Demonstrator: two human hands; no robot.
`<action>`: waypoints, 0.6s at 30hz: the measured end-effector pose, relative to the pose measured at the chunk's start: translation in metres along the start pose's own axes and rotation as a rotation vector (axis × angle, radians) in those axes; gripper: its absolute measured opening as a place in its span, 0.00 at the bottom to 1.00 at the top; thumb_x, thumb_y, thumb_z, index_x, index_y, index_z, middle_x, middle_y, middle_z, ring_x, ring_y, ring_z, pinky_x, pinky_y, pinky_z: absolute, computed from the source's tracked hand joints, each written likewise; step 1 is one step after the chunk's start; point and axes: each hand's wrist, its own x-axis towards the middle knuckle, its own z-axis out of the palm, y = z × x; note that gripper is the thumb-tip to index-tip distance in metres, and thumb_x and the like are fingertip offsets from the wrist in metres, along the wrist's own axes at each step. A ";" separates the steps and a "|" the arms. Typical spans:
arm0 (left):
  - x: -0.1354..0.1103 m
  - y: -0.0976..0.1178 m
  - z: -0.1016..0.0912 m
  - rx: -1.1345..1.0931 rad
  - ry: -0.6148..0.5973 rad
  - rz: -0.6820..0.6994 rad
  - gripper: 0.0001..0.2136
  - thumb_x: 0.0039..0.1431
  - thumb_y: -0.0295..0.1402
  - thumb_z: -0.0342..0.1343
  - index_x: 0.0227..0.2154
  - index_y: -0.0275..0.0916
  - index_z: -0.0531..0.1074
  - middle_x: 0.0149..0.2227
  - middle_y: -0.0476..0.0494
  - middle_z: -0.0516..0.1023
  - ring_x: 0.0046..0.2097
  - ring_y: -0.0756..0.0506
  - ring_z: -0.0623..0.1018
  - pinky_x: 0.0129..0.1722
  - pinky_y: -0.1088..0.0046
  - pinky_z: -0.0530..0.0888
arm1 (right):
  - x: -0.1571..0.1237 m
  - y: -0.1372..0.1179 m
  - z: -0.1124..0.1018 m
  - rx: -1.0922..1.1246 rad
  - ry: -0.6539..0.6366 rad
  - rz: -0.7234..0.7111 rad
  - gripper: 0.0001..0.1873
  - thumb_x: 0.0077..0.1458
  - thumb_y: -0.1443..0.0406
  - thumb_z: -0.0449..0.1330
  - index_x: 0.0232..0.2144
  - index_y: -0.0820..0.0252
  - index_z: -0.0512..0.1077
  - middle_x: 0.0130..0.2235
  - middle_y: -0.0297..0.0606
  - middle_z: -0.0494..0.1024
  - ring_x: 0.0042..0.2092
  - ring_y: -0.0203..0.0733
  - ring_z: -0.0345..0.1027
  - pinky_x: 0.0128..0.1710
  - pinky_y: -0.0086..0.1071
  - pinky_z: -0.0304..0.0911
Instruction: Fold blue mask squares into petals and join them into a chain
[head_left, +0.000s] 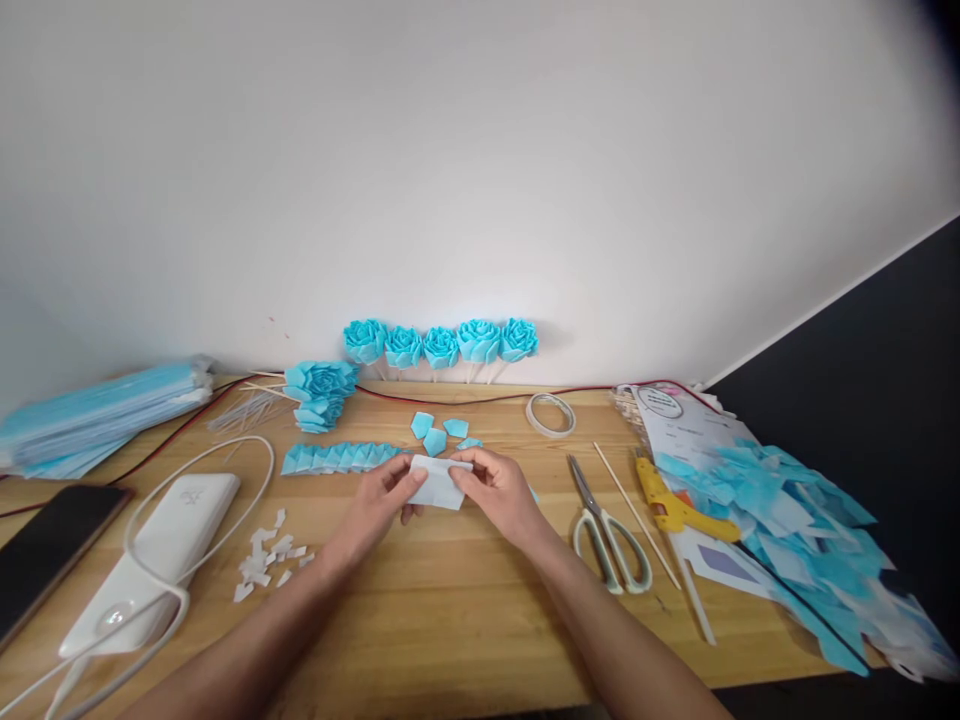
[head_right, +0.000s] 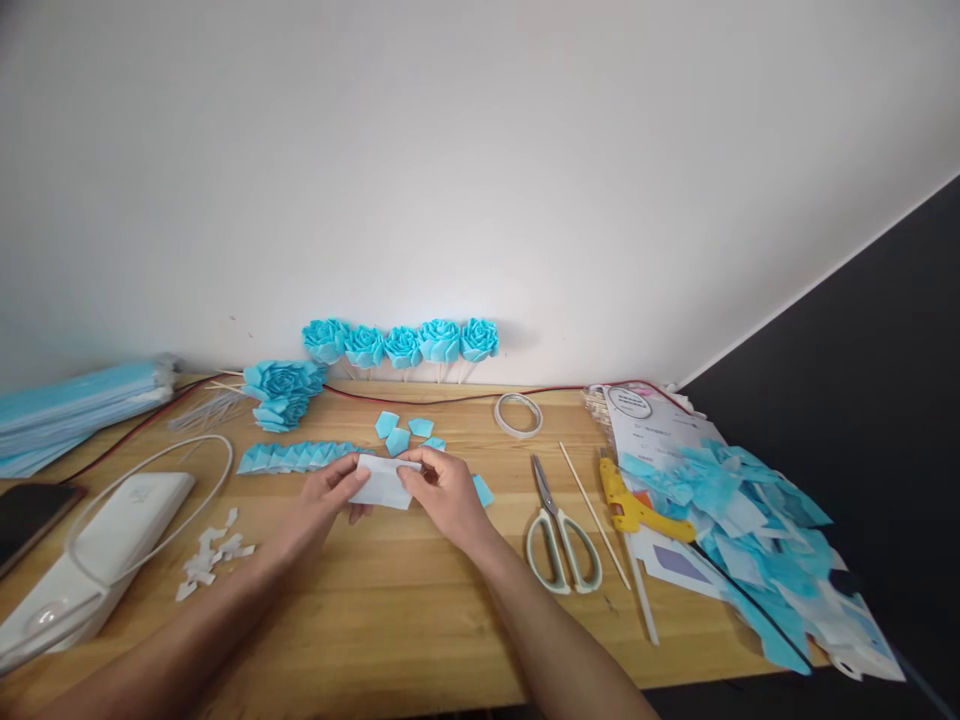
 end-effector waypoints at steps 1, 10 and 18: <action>0.000 0.000 0.001 0.002 -0.002 -0.017 0.18 0.55 0.48 0.57 0.32 0.34 0.71 0.20 0.51 0.70 0.21 0.52 0.67 0.21 0.78 0.63 | 0.000 0.000 0.000 -0.009 0.006 -0.003 0.09 0.54 0.60 0.59 0.34 0.59 0.75 0.27 0.32 0.72 0.28 0.35 0.63 0.28 0.28 0.58; 0.004 -0.002 0.002 -0.093 0.124 -0.027 0.17 0.50 0.46 0.60 0.27 0.34 0.72 0.17 0.51 0.70 0.19 0.53 0.66 0.18 0.79 0.62 | -0.002 -0.001 -0.003 0.081 -0.064 0.006 0.11 0.55 0.60 0.59 0.40 0.57 0.70 0.31 0.33 0.73 0.33 0.37 0.67 0.32 0.28 0.60; 0.002 0.000 0.002 -0.266 0.077 -0.031 0.23 0.57 0.46 0.54 0.46 0.31 0.71 0.20 0.49 0.72 0.22 0.49 0.70 0.20 0.77 0.64 | 0.000 0.003 -0.004 -0.109 0.023 -0.114 0.06 0.52 0.68 0.55 0.30 0.58 0.72 0.26 0.30 0.68 0.26 0.33 0.58 0.27 0.26 0.53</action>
